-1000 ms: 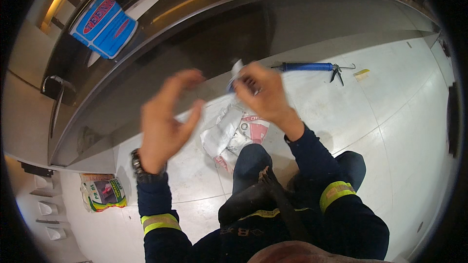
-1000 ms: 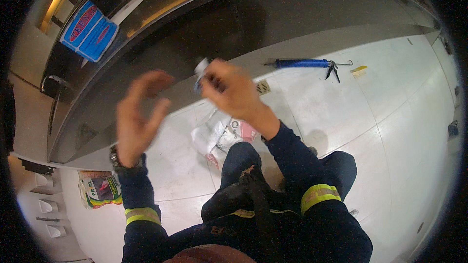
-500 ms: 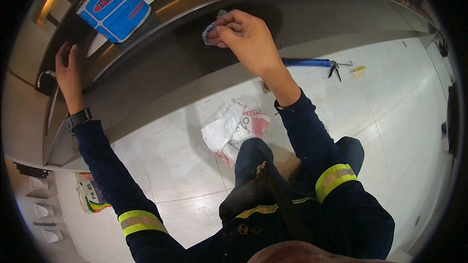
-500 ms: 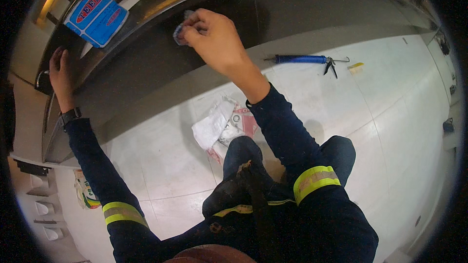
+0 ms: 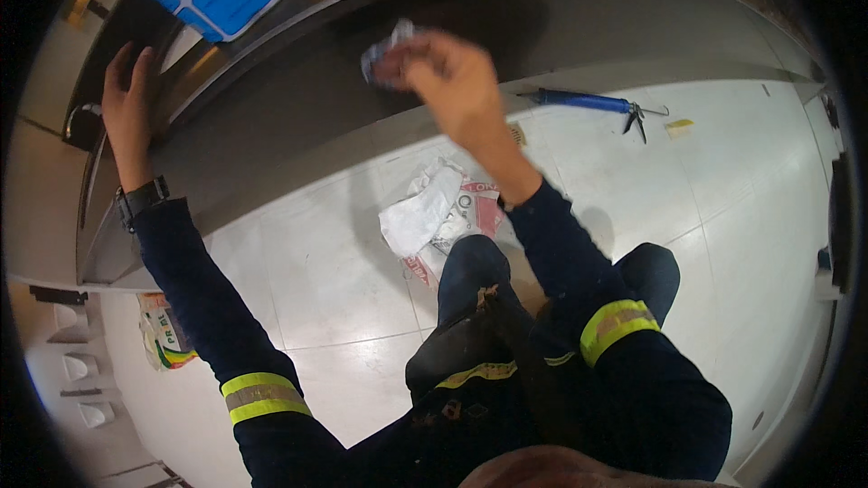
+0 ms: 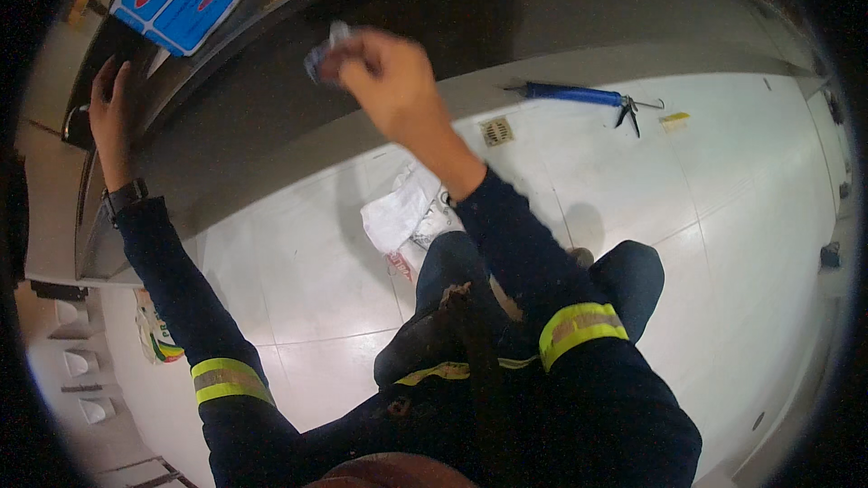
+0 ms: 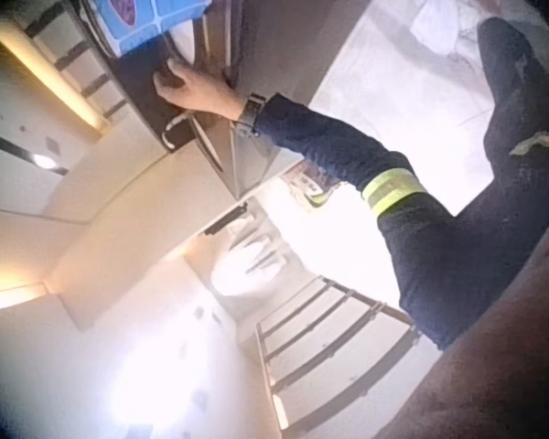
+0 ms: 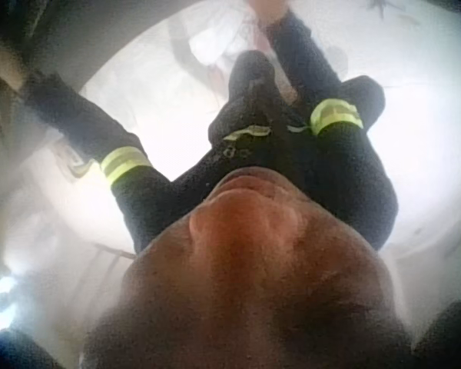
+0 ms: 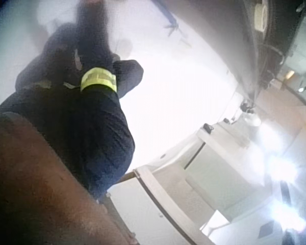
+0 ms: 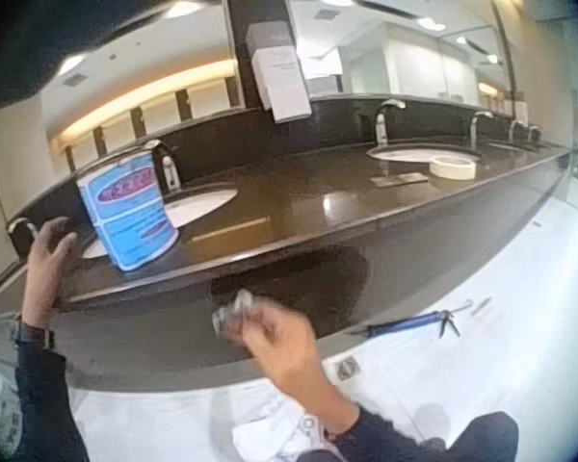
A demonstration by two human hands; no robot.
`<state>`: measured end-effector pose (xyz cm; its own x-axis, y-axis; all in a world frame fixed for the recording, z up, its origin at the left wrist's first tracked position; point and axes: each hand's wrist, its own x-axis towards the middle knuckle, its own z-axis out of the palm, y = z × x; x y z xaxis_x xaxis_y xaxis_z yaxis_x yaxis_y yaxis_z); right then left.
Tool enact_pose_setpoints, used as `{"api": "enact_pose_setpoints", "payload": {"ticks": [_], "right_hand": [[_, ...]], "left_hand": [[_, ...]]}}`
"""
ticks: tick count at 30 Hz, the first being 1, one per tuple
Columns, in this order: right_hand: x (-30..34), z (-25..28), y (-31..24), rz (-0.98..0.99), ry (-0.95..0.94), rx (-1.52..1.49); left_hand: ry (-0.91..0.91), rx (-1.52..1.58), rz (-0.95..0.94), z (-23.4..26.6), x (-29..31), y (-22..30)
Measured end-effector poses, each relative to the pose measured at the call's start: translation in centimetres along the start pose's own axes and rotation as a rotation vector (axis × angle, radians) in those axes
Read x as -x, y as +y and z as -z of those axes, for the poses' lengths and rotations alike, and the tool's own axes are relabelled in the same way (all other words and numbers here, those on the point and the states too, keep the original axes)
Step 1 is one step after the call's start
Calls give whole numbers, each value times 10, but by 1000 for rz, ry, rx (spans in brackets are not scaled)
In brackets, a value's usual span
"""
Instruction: The person wipes a dark countertop with a cloth, retrieves a can and a roll of masking tape from a bucket, then applies strips of tape along the countertop edge. The person smooths the tape and continues wiping the surface.
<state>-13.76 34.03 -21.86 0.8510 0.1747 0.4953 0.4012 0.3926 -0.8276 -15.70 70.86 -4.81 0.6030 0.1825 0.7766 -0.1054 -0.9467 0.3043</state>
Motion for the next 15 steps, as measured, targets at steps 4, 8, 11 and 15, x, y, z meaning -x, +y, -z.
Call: {"api": "enact_pose_setpoints", "payload": {"ticks": [4, 8, 11, 15], "right_hand": [[45, -18, 67, -112, -20, 124], [46, -29, 68, -21, 7, 405], [51, 39, 66, 89, 264, 289], [46, 62, 46, 129, 367, 326]], "left_hand": [[-34, -51, 14, -10, 2, 11], [-95, -49, 46, -10, 0, -1], [-85, 4, 26, -2, -3, -7], [-56, 24, 32, -9, 0, 3]]}}
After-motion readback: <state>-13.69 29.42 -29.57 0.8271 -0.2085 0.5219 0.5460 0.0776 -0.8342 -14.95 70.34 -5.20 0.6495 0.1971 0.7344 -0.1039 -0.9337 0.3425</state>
